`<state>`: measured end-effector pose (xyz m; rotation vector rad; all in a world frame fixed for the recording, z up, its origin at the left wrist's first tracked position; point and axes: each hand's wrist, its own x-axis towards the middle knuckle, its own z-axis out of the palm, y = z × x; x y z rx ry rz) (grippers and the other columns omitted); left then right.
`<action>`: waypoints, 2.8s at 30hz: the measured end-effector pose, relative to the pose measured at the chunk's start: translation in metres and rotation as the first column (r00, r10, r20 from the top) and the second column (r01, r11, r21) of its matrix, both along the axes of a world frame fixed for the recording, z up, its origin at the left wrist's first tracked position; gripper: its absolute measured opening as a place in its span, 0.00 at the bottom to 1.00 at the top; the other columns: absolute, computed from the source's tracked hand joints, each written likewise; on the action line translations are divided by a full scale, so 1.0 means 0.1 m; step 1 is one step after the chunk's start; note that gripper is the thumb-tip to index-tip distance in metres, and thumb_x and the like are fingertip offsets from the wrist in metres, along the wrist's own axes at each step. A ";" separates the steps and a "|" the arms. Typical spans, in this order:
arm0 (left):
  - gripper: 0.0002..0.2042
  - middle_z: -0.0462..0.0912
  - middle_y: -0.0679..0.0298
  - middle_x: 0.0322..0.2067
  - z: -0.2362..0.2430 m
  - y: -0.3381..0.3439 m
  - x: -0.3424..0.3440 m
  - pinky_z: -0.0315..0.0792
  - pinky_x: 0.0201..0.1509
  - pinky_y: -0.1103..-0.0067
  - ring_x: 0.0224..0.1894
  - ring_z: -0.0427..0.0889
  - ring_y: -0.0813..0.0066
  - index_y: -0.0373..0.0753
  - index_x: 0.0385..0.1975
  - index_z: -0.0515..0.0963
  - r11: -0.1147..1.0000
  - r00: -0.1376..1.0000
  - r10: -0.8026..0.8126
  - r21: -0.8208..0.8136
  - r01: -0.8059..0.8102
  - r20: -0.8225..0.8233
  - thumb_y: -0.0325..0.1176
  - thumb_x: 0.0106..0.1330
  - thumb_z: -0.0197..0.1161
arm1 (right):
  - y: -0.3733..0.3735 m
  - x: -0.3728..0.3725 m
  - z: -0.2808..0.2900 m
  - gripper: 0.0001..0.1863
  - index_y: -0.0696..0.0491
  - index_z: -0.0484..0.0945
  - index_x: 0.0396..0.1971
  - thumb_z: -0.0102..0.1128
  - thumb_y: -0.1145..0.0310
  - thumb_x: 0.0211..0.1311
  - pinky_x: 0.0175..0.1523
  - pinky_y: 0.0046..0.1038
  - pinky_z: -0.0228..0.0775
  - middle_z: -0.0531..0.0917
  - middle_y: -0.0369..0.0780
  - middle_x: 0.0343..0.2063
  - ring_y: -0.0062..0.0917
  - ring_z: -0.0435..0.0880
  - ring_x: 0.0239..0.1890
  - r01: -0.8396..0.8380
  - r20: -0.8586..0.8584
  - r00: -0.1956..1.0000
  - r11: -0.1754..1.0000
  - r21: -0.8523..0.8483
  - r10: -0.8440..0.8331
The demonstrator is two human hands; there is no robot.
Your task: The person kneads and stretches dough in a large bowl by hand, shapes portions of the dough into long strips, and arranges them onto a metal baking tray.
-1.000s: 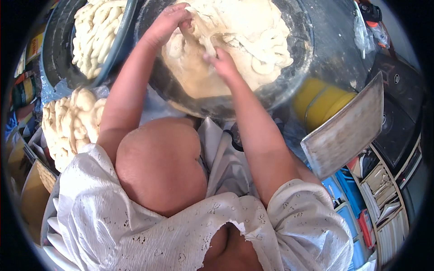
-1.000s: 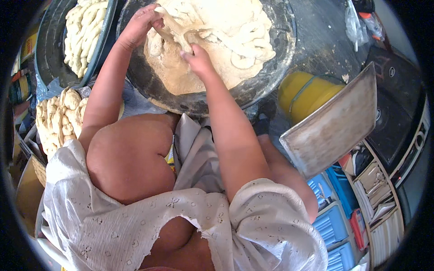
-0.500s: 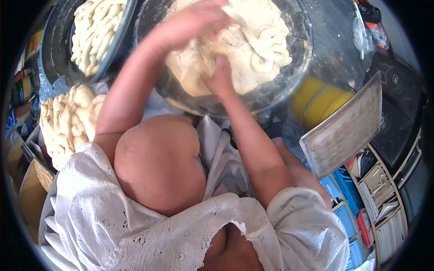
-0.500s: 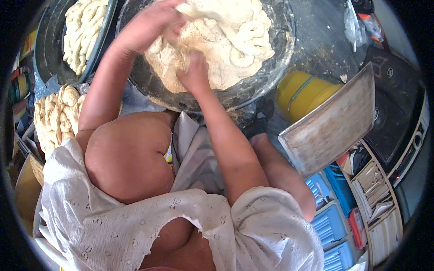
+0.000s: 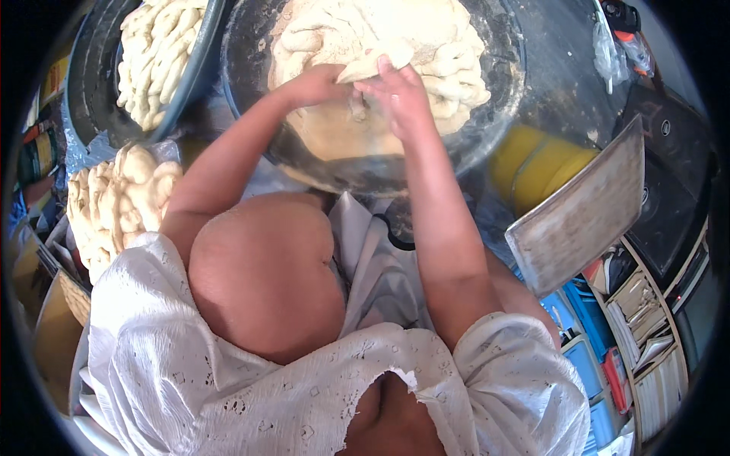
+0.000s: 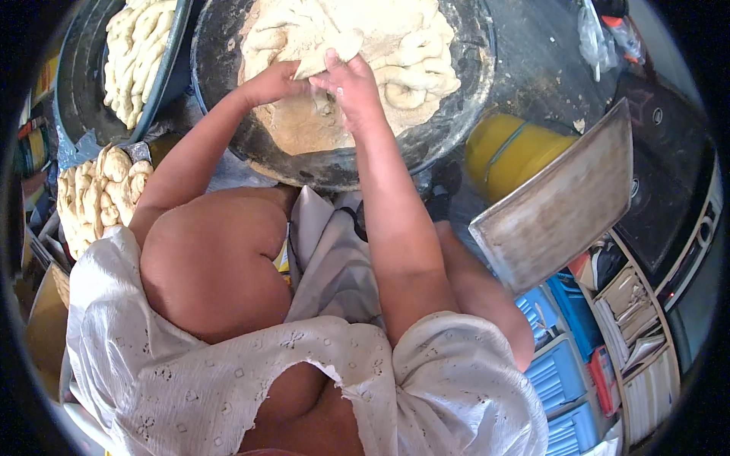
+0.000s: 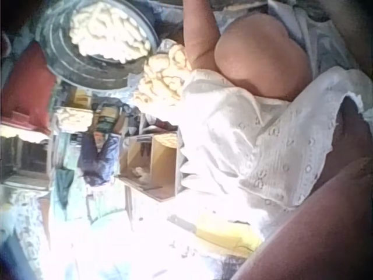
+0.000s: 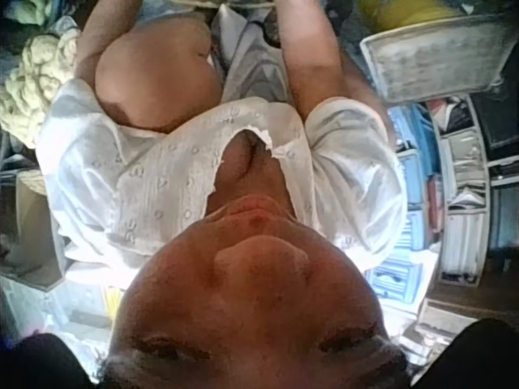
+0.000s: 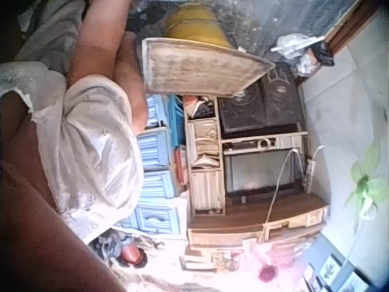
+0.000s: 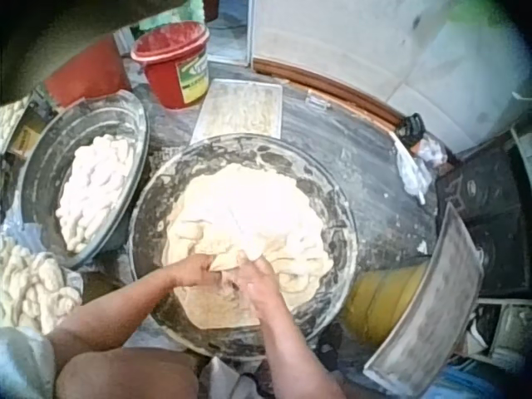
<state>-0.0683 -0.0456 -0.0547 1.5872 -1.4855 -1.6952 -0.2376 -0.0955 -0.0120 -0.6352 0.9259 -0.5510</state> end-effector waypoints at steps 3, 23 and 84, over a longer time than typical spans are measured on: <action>0.20 0.79 0.59 0.39 0.12 -0.03 -0.02 0.68 0.48 0.75 0.41 0.76 0.69 0.38 0.47 0.73 0.999 0.999 0.037 0.028 -0.037 0.002 0.42 0.58 0.59 | -0.06 -0.02 0.20 0.16 0.58 0.69 0.43 0.51 0.61 0.62 0.36 0.25 0.74 0.78 0.42 0.35 0.26 0.79 0.30 0.070 0.058 0.996 0.996 -0.047 -0.067; 0.14 0.71 0.70 0.17 0.93 -0.22 0.23 0.66 0.36 0.83 0.26 0.72 0.82 0.38 0.23 0.72 0.971 0.984 0.143 0.209 -0.118 -0.105 0.43 0.62 0.58 | -0.32 0.08 -0.62 0.18 0.41 0.73 0.49 0.53 0.65 0.57 0.56 0.30 0.63 0.72 0.41 0.50 0.30 0.72 0.51 -0.927 -0.775 0.351 0.309 -0.211 0.525; 0.33 0.70 0.56 0.50 1.39 -0.28 0.49 0.58 0.59 0.73 0.54 0.67 0.67 0.32 0.54 0.63 0.882 0.941 0.198 -0.369 -0.292 -0.273 0.44 0.51 0.65 | 0.02 0.55 0.18 0.17 0.58 0.72 0.39 0.50 0.58 0.61 0.43 0.30 0.69 0.80 0.43 0.32 0.28 0.78 0.38 -0.203 -0.104 0.979 0.900 -0.387 0.177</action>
